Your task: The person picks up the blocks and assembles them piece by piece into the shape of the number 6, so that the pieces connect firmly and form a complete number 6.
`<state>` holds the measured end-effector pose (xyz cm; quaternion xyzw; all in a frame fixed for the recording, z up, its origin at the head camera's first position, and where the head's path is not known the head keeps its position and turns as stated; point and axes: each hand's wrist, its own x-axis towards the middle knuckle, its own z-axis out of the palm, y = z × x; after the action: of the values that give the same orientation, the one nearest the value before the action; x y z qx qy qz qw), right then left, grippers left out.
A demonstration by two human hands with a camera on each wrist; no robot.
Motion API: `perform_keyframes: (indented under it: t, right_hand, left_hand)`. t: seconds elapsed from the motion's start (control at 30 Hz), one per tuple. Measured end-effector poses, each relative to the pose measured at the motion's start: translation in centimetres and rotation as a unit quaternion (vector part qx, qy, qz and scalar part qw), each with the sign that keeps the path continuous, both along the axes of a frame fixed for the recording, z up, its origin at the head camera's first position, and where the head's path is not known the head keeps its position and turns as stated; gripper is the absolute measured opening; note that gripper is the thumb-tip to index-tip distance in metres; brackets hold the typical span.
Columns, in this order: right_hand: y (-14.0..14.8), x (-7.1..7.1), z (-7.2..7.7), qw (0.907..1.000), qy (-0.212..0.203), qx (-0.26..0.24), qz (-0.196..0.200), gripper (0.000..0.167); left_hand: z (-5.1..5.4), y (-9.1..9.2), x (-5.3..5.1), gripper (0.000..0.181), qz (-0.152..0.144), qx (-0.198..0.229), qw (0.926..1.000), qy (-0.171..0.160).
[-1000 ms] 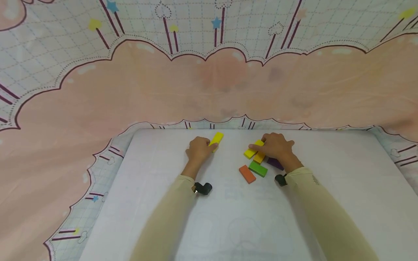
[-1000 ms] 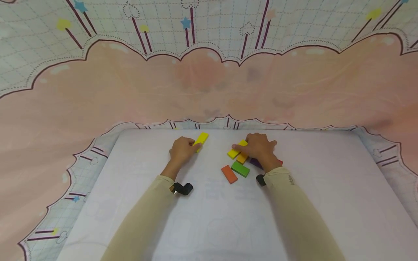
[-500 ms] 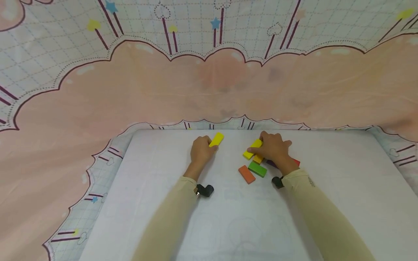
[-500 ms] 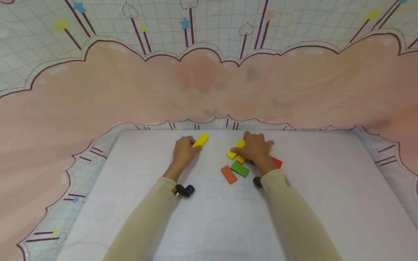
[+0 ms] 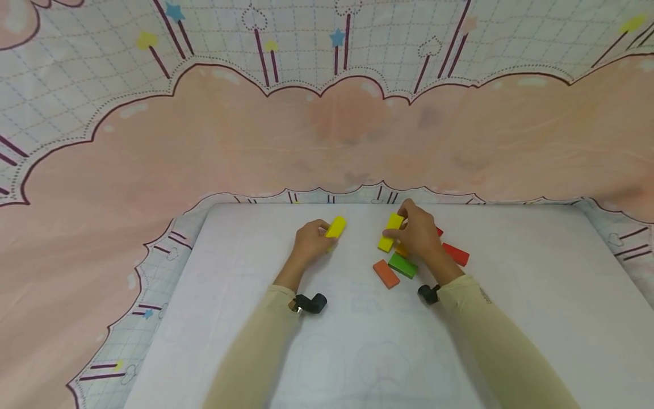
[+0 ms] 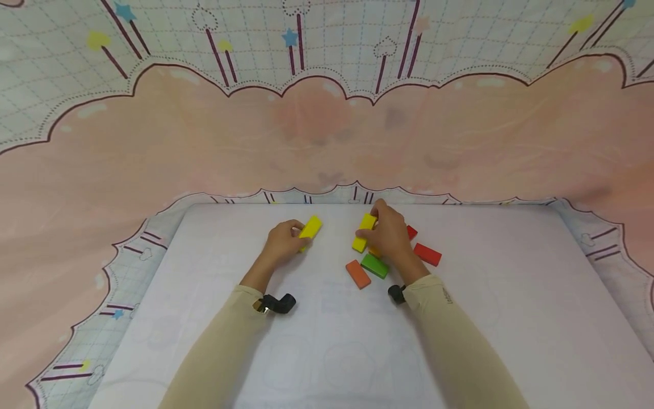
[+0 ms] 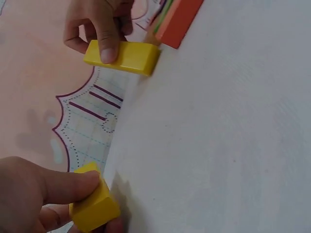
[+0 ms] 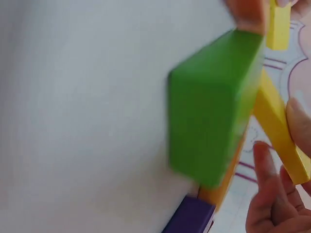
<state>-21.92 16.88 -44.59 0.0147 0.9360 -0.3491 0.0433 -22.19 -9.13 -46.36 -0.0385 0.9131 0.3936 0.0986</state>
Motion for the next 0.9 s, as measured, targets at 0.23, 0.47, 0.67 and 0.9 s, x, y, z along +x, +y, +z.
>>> perform_keyframes:
  t: [0.23,0.47,0.67,0.9]
  right_hand:
    - [-0.7,0.4,0.1,0.9913,-0.051,-0.113,-0.044,0.055]
    - [-1.9,0.6,-0.1,0.9542,-0.139,-0.253,-0.079,0.058]
    - [-4.5,1.0,-0.3,0.9063,-0.177,-0.367,-0.111,0.055]
    - [-7.7,0.7,-1.0,0.8766,-0.193,-0.419,-0.136,0.057]
  left_hand:
    - [0.8,-1.6,1.1,0.034,0.002,0.100,0.9900,-0.099]
    - [-0.5,-4.1,2.1,0.031,-0.025,0.290,0.9362,-0.197]
    - [-1.4,-6.0,3.4,0.062,-0.055,0.346,0.9084,-0.228]
    - [-1.4,-6.5,4.4,0.063,-0.039,0.322,0.9228,-0.208]
